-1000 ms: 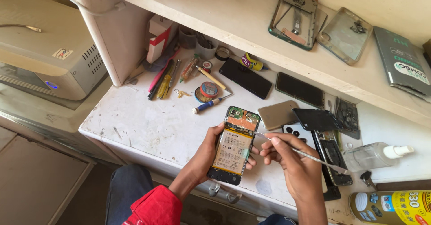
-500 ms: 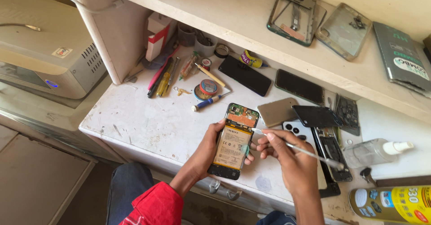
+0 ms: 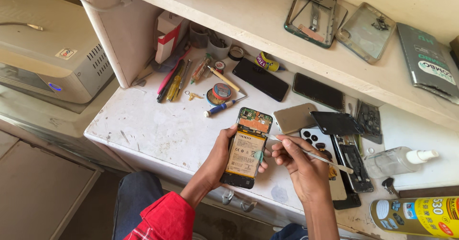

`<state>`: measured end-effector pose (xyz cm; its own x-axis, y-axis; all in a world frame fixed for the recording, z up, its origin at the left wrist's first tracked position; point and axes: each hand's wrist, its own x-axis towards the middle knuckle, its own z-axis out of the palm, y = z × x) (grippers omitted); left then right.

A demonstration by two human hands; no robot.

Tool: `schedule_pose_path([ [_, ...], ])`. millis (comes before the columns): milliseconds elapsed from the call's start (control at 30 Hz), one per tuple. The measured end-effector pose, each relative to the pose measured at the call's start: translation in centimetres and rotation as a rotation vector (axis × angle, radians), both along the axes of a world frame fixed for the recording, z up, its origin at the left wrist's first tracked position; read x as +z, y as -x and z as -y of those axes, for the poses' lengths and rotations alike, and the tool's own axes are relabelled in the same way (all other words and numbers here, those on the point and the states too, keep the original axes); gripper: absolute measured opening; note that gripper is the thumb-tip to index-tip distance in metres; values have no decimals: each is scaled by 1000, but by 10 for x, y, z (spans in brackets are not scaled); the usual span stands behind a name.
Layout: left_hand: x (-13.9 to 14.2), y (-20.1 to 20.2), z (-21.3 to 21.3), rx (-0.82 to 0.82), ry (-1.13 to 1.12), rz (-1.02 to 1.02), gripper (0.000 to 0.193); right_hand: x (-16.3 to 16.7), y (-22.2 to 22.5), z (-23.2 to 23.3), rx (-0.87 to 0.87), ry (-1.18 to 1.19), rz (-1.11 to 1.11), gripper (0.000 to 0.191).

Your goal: The person picks a smartphone from a shelf, opens its back cover, and pries out the battery and internal components using a pry tool and tweezers. They work on the disassembled phone at a cluttered repair bench, lifting the motherboard and handling small internal parts.

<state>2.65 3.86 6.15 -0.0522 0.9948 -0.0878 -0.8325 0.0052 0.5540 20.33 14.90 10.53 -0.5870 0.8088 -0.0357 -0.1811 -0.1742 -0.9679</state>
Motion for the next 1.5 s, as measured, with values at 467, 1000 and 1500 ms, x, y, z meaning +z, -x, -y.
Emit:
schedule_pose_path([
  [467,-1,0,4,-55,-91,59,78,-39,-9,-16,74,155,-202,23],
  [1000,-9,1,-2,1,-102,44,75,24,11,50,-160,-833,489,19],
  [1500,12,-1,-5,142,96,-187,72,8,23,24,204,-395,418,22],
])
